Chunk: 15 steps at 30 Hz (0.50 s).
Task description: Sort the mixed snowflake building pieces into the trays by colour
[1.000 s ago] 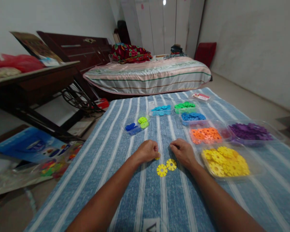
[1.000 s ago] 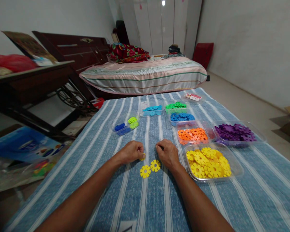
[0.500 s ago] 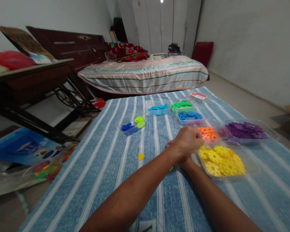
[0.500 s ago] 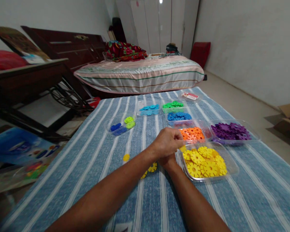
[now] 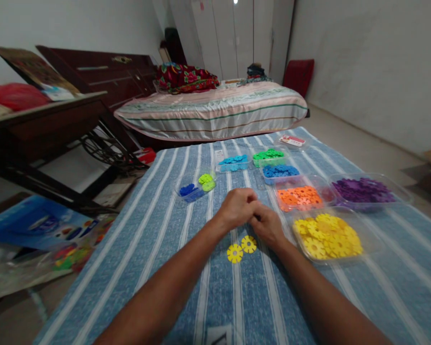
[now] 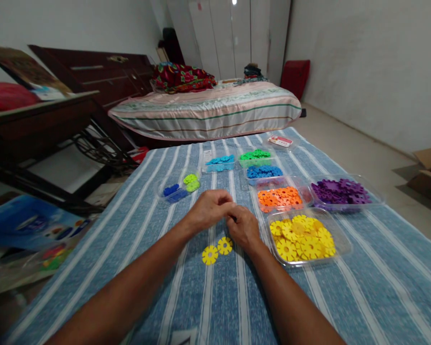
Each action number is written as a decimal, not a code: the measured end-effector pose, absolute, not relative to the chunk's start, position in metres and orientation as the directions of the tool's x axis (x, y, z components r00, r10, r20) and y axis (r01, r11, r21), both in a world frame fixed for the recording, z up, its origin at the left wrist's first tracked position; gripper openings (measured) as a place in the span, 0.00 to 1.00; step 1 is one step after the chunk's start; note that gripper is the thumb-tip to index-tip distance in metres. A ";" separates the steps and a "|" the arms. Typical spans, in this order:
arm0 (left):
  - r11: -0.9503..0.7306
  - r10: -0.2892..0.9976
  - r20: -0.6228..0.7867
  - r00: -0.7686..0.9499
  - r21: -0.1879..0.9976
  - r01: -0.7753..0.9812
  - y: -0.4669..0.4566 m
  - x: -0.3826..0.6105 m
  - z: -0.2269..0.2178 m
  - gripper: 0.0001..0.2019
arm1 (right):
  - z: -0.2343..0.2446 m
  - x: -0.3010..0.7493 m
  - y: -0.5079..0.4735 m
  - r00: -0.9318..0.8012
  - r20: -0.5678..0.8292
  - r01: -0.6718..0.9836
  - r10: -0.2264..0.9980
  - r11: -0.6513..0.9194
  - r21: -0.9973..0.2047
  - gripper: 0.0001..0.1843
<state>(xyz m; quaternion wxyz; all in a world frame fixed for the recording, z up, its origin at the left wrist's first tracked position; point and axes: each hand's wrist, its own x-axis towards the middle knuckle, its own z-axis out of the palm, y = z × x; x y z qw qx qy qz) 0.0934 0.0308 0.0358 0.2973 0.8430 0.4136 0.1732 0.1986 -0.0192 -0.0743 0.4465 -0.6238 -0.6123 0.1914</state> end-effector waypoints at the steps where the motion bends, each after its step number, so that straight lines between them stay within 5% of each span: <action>1: -0.458 0.834 0.019 0.552 0.583 0.671 0.036 0.074 0.035 0.07 | -0.073 0.199 -0.020 0.160 0.321 0.598 0.933 0.167 -0.784 0.11; 7: -0.309 0.910 -0.222 0.350 0.199 0.930 0.040 -0.008 0.025 0.06 | -0.073 0.200 -0.021 0.144 0.335 0.598 0.931 0.188 -0.779 0.11; 15: -0.262 0.888 -0.300 0.349 0.293 0.919 0.027 -0.015 0.004 0.05 | -0.073 0.200 -0.022 0.144 0.328 0.592 0.934 0.184 -0.785 0.11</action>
